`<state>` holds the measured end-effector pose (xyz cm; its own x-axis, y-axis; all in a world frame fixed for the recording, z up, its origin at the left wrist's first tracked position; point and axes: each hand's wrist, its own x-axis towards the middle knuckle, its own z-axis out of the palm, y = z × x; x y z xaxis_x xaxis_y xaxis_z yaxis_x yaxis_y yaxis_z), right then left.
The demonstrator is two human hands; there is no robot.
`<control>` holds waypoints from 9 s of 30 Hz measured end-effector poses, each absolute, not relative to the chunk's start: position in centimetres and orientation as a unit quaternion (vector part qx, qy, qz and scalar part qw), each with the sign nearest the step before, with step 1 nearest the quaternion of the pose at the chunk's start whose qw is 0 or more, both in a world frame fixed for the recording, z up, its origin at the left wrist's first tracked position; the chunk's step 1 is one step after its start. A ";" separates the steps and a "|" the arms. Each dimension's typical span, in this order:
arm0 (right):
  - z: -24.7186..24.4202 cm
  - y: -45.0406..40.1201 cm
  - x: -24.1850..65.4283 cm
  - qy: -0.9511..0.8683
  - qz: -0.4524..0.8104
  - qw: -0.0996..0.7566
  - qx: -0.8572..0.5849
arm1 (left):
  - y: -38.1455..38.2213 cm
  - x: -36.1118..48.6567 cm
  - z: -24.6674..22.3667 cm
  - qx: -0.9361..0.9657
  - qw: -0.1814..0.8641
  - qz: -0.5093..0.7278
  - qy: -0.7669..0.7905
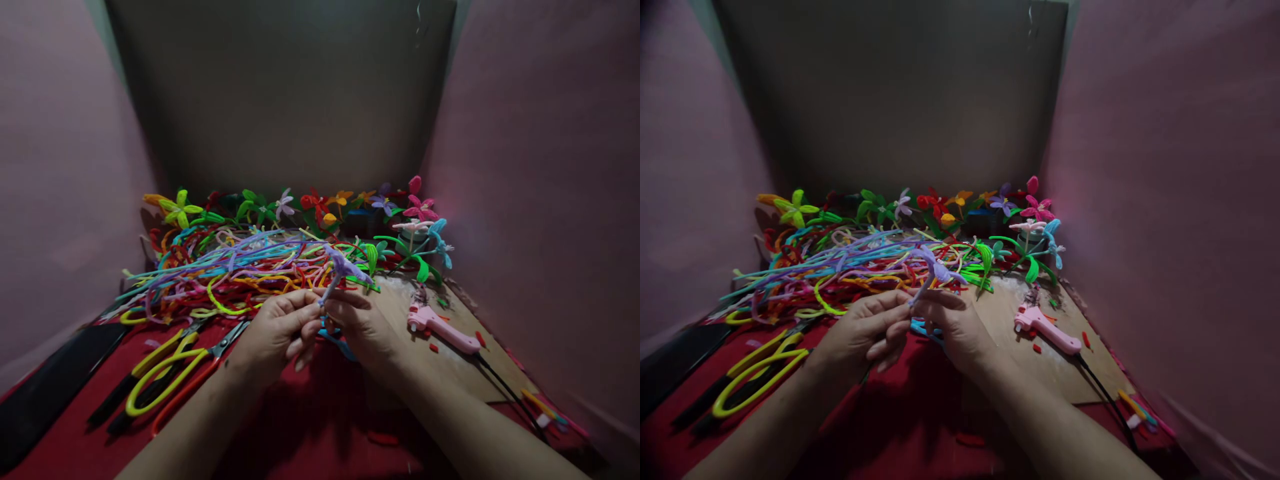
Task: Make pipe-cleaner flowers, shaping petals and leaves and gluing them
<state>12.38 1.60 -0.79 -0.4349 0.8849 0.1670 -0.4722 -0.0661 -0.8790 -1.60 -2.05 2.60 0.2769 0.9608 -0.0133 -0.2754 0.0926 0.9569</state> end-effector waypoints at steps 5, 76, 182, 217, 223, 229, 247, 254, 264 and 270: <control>-0.8 1.6 12.3 -0.484 0.690 0.500 -0.201 | -2.0 -1.8 2.9 0.526 0.635 0.426 0.373; 0.9 0.6 12.2 -0.545 0.605 0.530 -0.238 | -2.1 -1.0 1.9 0.621 0.335 0.493 0.508; 0.0 2.1 12.6 -0.443 0.747 0.483 -0.111 | -1.9 -1.3 2.1 0.401 0.702 0.438 0.394; -0.1 1.5 12.3 -0.470 0.670 0.544 -0.186 | -2.0 -0.7 2.1 0.503 0.603 0.461 0.412; -0.2 1.6 12.2 -0.521 0.608 0.551 -0.238 | -2.5 -0.2 1.9 0.579 0.374 0.510 0.514; 0.7 1.8 12.7 -0.610 0.547 0.542 -0.189 | -2.1 -1.4 2.1 0.519 0.517 0.494 0.468; 1.2 1.5 13.1 -0.569 0.648 0.491 -0.125 | -2.1 -1.3 1.7 0.467 0.722 0.417 0.295; 0.5 2.0 12.8 -0.582 0.588 0.512 -0.231 | -2.3 -0.4 2.3 0.561 0.463 0.486 0.485; 0.5 2.1 13.2 -0.567 0.623 0.506 -0.186 | -2.0 -1.3 2.2 0.495 0.605 0.472 0.408; 0.1 2.4 13.3 -0.510 0.702 0.476 -0.142 | -1.9 -1.5 1.7 0.431 0.718 0.442 0.323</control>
